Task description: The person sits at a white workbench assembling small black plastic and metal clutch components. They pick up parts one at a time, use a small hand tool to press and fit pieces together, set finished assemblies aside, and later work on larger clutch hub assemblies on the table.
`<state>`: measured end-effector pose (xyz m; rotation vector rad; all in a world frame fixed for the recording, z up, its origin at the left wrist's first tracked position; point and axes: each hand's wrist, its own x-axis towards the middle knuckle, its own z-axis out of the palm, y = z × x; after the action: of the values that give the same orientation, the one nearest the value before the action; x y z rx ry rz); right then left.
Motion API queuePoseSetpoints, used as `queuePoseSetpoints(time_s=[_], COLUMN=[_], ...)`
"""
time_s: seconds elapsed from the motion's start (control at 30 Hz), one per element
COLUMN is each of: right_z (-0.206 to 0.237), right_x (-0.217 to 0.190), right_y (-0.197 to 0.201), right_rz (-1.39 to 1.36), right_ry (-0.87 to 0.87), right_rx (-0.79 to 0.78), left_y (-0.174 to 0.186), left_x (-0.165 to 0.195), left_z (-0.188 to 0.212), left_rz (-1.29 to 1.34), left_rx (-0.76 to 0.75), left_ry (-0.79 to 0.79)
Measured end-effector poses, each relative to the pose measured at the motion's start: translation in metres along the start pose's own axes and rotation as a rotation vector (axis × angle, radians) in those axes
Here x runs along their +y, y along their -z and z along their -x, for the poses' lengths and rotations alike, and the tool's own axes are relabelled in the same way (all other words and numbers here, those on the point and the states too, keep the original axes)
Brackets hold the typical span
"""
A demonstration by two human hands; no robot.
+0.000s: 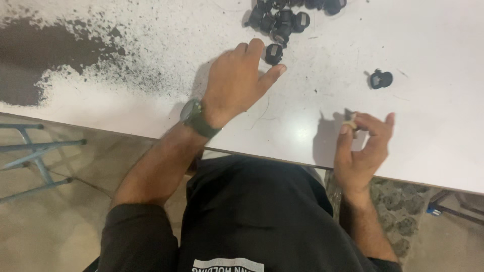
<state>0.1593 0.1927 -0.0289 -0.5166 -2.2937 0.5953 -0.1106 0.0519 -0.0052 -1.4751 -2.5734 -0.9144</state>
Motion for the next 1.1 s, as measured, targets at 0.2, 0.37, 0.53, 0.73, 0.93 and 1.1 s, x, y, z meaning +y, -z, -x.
queuePoseSetpoints(time_s=[0.2,0.37,0.53,0.73,0.93,1.1], right_z=[-0.01,-0.018,-0.01,-0.003,0.004,0.006], right_x=[-0.012,-0.028,-0.045,-0.035,-0.031,-0.033], right_y=[0.0,-0.001,-0.018,-0.021,-0.024,-0.025], right_rz=[-0.023,0.044,0.062,0.105,0.125,0.19], right_ry=[-0.041,0.086,0.074,0.023,0.038,0.03], right_rx=[-0.06,-0.233,-0.308,-0.246,-0.255,-0.261], left_y=[-0.012,-0.001,0.008,0.014,-0.002,-0.01], left_x=[0.002,0.033,0.063,0.064,0.054,0.058], left_z=[-0.032,0.014,0.036,0.051,0.077,0.092], left_rz=[0.222,0.288,0.352,0.49,0.23,0.152], left_rx=[-0.065,-0.377,-0.428,-0.238,-0.162,0.006], left_ry=[-0.034,-0.099,-0.056,-0.21,-0.395,-0.381])
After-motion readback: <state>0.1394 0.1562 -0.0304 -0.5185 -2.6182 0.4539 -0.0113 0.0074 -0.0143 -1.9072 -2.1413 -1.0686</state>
